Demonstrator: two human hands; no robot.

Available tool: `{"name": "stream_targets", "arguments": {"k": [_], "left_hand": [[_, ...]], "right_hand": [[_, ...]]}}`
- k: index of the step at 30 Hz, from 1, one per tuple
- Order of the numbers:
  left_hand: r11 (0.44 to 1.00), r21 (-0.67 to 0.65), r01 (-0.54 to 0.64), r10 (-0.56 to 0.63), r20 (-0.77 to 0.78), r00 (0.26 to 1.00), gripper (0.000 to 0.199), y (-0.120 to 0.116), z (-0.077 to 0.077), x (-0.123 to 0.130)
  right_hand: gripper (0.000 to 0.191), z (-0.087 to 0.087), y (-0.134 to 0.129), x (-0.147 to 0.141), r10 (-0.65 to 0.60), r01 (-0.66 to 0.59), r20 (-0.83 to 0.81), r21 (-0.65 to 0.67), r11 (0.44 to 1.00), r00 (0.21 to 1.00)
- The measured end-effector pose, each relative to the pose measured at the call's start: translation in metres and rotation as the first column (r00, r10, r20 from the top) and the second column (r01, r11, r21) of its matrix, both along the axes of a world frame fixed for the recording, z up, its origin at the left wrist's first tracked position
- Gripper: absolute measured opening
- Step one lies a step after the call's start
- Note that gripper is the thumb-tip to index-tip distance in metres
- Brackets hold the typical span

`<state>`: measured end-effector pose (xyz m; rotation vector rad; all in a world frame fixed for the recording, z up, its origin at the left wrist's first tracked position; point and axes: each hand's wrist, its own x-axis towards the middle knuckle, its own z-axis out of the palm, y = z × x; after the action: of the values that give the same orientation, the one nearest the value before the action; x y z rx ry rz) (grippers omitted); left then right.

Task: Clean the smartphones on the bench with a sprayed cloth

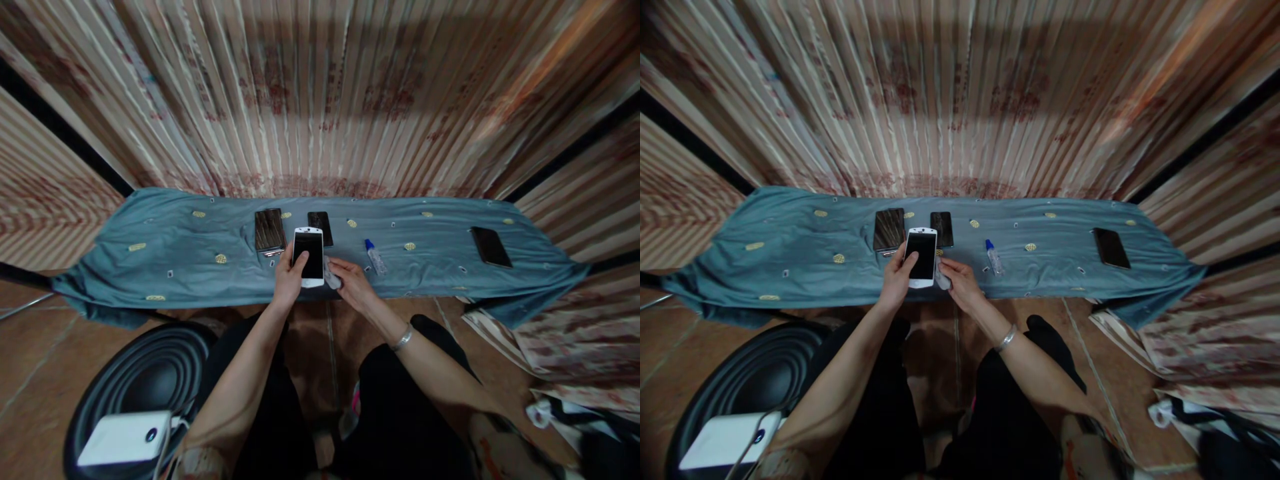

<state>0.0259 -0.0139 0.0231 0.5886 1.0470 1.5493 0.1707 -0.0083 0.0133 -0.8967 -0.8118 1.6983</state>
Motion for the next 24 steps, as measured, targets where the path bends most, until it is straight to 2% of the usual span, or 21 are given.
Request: {"name": "stream_targets", "arguments": {"k": [3, 6, 9, 14, 17, 20, 24], "left_hand": [[0.995, 0.087, -0.049, 0.067, -0.222, 0.973, 0.05, -0.003, 0.004, 0.0], [0.996, 0.091, -0.017, 0.053, -0.406, 0.912, 0.058, -0.007, 0.01, 0.001], [0.997, 0.073, 0.025, 0.014, -0.488, 0.873, 0.059, -0.01, 0.012, 0.003], [0.991, 0.087, 0.098, -0.053, -0.42, 0.906, 0.065, -0.012, 0.006, 0.01], [0.988, 0.074, 0.136, -0.097, -0.391, 0.915, 0.07, -0.013, -0.001, 0.016], [0.981, 0.062, 0.186, -0.155, -0.334, 0.93, 0.07, -0.012, -0.006, 0.021], [0.98, 0.047, 0.193, -0.177, -0.236, 0.956, 0.06, -0.01, -0.004, 0.022]], "right_hand": [[0.036, 0.002, 0.0, 0.0, -0.004, 0.004, 0.0, 0.008, 1.0, 1.0], [0.036, 0.002, 0.0, -0.001, -0.021, 0.02, 0.017, 0.045, 0.999, 1.0], [0.036, 0.002, -0.001, -0.002, -0.04, 0.032, 0.074, 0.095, 0.995, 0.996], [0.037, 0.005, 0.004, 0.001, -0.084, 0.057, 0.125, 0.203, 0.977, 0.989], [0.038, 0.005, 0.011, 0.006, -0.137, 0.073, 0.179, 0.321, 0.944, 0.974], [0.04, 0.005, 0.013, 0.009, -0.221, 0.048, 0.322, 0.469, 0.882, 0.921], [0.042, 0.005, 0.004, 0.009, -0.368, -0.099, 0.528, 0.661, 0.744, 0.766]]}}
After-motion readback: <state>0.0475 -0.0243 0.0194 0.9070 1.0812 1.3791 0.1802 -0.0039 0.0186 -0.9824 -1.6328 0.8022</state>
